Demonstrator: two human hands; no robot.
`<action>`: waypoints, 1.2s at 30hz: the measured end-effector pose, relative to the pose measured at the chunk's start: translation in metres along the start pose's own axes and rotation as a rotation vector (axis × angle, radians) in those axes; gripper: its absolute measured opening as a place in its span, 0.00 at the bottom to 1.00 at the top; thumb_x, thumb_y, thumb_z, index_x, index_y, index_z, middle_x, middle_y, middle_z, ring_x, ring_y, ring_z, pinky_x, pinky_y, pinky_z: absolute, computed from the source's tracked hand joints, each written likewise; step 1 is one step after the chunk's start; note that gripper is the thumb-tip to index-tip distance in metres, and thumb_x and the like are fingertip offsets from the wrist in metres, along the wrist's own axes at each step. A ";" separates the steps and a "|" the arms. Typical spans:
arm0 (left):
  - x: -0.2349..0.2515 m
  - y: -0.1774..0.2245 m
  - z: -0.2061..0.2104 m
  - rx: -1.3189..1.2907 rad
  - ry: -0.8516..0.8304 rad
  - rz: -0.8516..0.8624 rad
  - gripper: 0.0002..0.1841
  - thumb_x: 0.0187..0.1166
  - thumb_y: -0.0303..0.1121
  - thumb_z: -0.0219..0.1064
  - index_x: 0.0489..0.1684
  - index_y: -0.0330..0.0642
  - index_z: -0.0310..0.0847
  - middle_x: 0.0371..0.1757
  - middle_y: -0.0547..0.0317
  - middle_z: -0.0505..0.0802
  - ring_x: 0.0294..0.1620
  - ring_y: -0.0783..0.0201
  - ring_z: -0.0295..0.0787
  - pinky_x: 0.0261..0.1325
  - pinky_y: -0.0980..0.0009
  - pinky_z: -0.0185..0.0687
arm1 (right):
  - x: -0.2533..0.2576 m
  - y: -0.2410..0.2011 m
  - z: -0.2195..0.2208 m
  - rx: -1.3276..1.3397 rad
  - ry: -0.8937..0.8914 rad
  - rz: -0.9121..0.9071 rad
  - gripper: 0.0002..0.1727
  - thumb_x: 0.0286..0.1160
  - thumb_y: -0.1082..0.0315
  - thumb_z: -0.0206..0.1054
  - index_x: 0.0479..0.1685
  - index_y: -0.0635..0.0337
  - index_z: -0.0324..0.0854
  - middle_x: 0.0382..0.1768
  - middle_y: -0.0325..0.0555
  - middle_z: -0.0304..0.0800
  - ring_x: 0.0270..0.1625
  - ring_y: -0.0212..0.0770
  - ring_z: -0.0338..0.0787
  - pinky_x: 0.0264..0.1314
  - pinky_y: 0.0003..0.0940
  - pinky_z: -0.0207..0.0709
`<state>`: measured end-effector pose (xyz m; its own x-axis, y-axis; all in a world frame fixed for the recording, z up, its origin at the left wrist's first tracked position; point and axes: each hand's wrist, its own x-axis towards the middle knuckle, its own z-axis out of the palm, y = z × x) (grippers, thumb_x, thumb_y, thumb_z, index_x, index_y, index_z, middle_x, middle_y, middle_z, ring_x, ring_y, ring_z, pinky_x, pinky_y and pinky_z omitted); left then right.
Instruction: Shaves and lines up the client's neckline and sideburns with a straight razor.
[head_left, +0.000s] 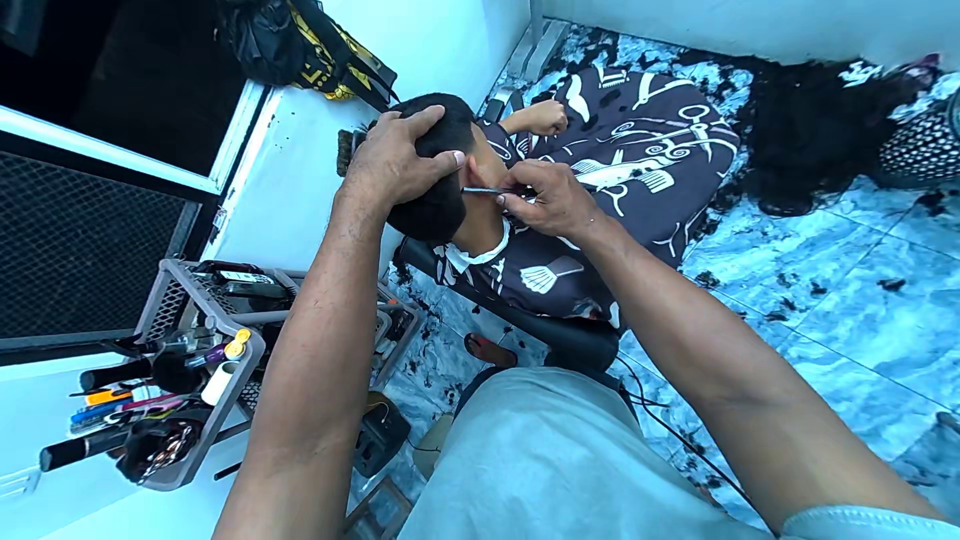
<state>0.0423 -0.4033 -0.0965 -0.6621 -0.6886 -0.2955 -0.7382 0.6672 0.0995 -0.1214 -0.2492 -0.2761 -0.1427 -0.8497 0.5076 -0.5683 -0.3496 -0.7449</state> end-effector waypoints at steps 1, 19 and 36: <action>0.000 0.000 0.000 0.000 -0.003 0.000 0.42 0.71 0.71 0.64 0.90 0.73 0.65 0.86 0.48 0.75 0.85 0.47 0.70 0.80 0.39 0.67 | -0.001 0.001 -0.001 -0.017 -0.018 -0.021 0.12 0.80 0.60 0.67 0.42 0.60 0.89 0.40 0.49 0.91 0.49 0.43 0.91 0.57 0.40 0.83; 0.001 0.000 0.002 -0.011 0.008 -0.007 0.41 0.72 0.71 0.63 0.89 0.73 0.67 0.86 0.49 0.74 0.86 0.47 0.70 0.80 0.38 0.68 | -0.001 0.001 -0.006 -0.065 -0.019 -0.054 0.11 0.82 0.62 0.65 0.45 0.60 0.89 0.42 0.49 0.93 0.52 0.45 0.91 0.60 0.42 0.83; 0.002 0.003 -0.001 -0.001 -0.012 -0.036 0.39 0.74 0.70 0.62 0.90 0.74 0.65 0.87 0.49 0.74 0.86 0.47 0.69 0.80 0.38 0.68 | 0.000 0.004 -0.015 -0.240 -0.164 -0.110 0.13 0.82 0.58 0.61 0.46 0.54 0.89 0.48 0.48 0.93 0.58 0.51 0.90 0.56 0.51 0.82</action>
<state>0.0388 -0.4025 -0.0957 -0.6338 -0.7084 -0.3107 -0.7615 0.6420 0.0896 -0.1359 -0.2443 -0.2726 0.0520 -0.8709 0.4886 -0.7509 -0.3567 -0.5558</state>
